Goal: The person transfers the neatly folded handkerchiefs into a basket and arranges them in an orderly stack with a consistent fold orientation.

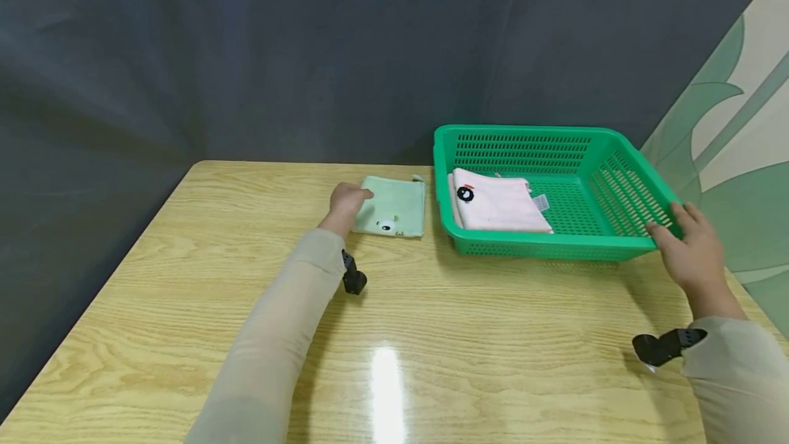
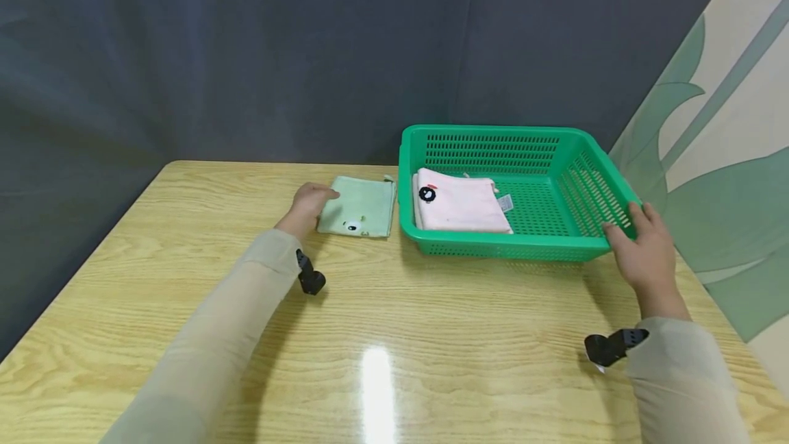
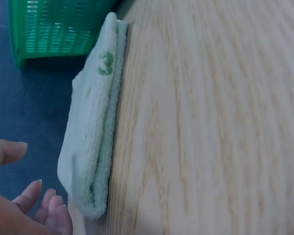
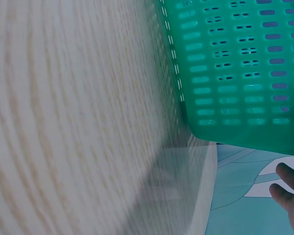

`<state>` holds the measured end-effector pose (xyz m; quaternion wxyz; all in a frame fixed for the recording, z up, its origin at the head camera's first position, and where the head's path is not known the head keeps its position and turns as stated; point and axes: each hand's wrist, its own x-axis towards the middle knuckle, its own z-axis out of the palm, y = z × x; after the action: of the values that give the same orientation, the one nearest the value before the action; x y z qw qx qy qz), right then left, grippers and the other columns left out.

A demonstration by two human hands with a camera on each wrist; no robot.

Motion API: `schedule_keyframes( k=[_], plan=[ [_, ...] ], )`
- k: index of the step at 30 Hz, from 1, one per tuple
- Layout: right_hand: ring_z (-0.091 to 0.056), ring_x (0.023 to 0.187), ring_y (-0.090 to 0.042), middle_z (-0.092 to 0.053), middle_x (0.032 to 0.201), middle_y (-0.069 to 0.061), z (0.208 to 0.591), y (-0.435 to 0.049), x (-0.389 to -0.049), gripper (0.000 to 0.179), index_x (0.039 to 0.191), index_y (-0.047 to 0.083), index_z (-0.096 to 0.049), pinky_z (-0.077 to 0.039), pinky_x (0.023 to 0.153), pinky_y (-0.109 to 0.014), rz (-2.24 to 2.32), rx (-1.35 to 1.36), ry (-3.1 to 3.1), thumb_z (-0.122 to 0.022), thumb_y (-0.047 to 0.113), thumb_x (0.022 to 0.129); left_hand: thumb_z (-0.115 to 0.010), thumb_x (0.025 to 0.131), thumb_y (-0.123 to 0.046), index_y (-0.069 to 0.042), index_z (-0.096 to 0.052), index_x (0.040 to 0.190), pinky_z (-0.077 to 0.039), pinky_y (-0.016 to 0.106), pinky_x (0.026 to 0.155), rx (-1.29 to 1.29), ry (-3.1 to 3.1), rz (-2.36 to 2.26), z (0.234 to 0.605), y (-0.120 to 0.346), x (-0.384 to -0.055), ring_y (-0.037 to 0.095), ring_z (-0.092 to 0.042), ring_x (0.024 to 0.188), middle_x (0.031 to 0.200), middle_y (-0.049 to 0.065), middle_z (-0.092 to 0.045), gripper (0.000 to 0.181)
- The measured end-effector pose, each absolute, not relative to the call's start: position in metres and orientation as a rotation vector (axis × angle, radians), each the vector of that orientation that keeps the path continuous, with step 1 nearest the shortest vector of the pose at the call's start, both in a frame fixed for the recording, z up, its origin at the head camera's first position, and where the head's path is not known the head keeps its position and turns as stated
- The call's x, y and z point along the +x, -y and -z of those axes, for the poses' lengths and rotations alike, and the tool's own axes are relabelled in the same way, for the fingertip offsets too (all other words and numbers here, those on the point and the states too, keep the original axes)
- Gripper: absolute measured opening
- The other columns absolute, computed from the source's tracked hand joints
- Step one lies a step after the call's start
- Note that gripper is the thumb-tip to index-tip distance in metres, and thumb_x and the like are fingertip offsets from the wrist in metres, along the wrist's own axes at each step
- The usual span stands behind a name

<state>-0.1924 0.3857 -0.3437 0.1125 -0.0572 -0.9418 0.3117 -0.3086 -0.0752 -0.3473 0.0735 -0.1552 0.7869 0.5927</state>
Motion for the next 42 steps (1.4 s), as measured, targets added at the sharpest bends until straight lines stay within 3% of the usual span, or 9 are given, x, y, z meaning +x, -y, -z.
schedule_keyframes(
  k=[7,16,23,30,35,38,42],
  plan=[
    [0.007,0.121,-0.046,0.006,0.139,-0.023,0.344,-0.387,-0.192,0.059,0.136,0.0,-0.004,-0.001,0.089,-0.063,-0.953,-0.178,2.753,-0.031,0.028,0.092,-0.055,0.082,-0.013,-0.001,-0.045,0.107,-0.038,0.037,0.084,-0.492,-2.496,-1.613,0.351,0.076,-0.313,0.026,-0.043,0.098,0.108,0.012,-0.045,0.03],
    [0.007,0.122,-0.046,0.006,0.14,-0.023,0.345,-0.389,-0.193,0.059,0.136,0.0,-0.005,0.0,0.09,-0.062,-0.93,-0.184,2.762,-0.032,0.029,0.092,-0.054,0.082,-0.016,0.001,-0.033,0.126,-0.036,0.037,0.088,-0.521,-2.498,-1.488,0.356,0.077,-0.318,0.028,-0.04,0.109,0.121,0.015,-0.04,0.052],
    [0.006,0.122,-0.046,0.006,0.14,-0.022,0.344,-0.386,-0.194,0.059,0.137,0.001,-0.005,-0.001,0.09,-0.063,-0.948,-0.191,2.754,-0.031,0.029,0.092,-0.051,0.083,-0.018,0.003,-0.036,0.124,-0.037,0.037,0.086,-0.548,-2.569,-1.395,0.355,0.075,-0.314,0.027,-0.043,0.103,0.117,0.016,-0.043,0.049],
    [0.005,0.122,-0.046,0.005,0.14,-0.023,0.341,-0.384,-0.194,0.058,0.137,0.0,-0.006,-0.001,0.091,-0.062,-0.944,-0.182,2.748,-0.031,0.027,0.092,-0.053,0.08,-0.013,0.006,-0.052,0.106,-0.044,0.032,0.069,-0.54,-2.724,-1.201,0.357,0.076,-0.316,0.022,-0.047,0.077,0.096,0.016,-0.054,0.032],
    [0.005,0.122,-0.046,0.004,0.14,-0.023,0.341,-0.383,-0.194,0.057,0.136,-0.001,-0.006,-0.002,0.091,-0.062,-0.938,-0.182,2.742,-0.031,0.026,0.092,-0.057,0.079,-0.013,0.007,-0.054,0.104,-0.045,0.03,0.065,-0.531,-2.714,-1.174,0.357,0.077,-0.319,0.022,-0.049,0.075,0.094,0.015,-0.055,0.032],
    [0.005,0.122,-0.046,0.003,0.139,-0.023,0.342,-0.384,-0.194,0.057,0.136,-0.001,-0.007,-0.002,0.091,-0.062,-0.935,-0.184,2.739,-0.031,0.025,0.092,-0.058,0.078,-0.011,0.006,-0.053,0.103,-0.042,0.026,0.054,-0.515,-2.648,-1.232,0.36,0.079,-0.322,0.018,-0.045,0.062,0.076,0.01,-0.051,0.03],
    [0.004,0.122,-0.045,0.003,0.139,-0.023,0.344,-0.385,-0.194,0.057,0.136,-0.001,-0.007,-0.002,0.091,-0.061,-0.932,-0.187,2.74,-0.032,0.026,0.092,-0.057,0.079,-0.008,0.004,-0.053,0.093,-0.031,0.024,0.042,-0.529,-2.532,-1.338,0.362,0.081,-0.324,0.013,-0.031,0.043,0.054,0.003,-0.034,0.019]
  ],
)
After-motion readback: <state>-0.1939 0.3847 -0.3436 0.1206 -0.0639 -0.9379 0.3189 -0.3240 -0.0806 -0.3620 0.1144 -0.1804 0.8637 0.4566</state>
